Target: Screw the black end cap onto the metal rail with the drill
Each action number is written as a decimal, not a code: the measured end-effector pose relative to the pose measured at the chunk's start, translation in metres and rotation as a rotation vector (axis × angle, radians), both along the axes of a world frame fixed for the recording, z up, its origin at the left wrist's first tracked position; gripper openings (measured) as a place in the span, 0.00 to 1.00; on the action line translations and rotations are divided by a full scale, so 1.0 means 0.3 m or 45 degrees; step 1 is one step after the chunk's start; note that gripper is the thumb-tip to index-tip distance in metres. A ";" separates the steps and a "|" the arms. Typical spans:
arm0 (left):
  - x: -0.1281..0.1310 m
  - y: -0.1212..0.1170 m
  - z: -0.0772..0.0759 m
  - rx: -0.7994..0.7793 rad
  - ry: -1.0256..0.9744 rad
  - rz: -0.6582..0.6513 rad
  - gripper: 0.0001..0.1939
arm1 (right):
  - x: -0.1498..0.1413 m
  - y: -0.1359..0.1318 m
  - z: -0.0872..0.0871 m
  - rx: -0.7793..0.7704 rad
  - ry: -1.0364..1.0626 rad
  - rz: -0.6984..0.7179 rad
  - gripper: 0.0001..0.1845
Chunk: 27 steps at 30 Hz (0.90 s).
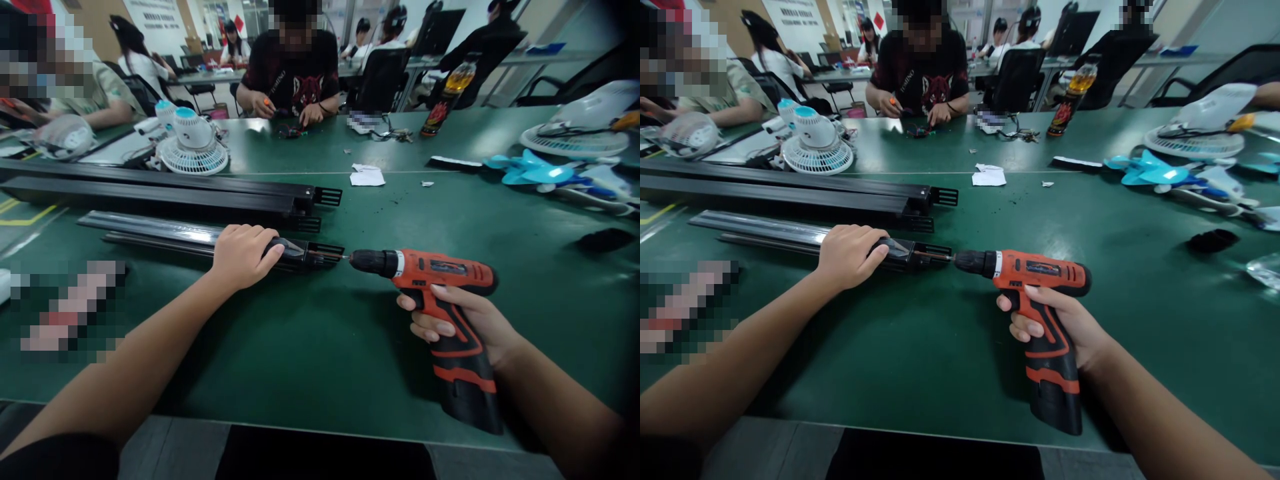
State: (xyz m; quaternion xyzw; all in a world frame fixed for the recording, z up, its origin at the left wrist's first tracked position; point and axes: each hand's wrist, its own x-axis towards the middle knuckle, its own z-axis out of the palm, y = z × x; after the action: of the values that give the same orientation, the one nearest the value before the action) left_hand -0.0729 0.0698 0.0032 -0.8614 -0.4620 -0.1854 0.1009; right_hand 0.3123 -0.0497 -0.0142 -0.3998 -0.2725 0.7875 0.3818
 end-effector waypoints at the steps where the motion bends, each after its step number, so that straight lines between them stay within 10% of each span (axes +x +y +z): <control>1: 0.000 0.000 0.000 0.002 0.003 0.001 0.32 | 0.000 0.000 0.000 -0.007 0.001 0.002 0.15; 27: -0.004 0.006 -0.007 0.029 0.012 -0.018 0.34 | -0.008 0.003 0.008 -0.027 0.045 -0.006 0.17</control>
State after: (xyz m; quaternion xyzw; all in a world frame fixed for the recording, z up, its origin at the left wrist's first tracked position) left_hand -0.0743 0.0715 0.0012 -0.8642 -0.4534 -0.1874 0.1118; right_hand 0.3098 -0.0488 -0.0118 -0.3905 -0.2564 0.7963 0.3842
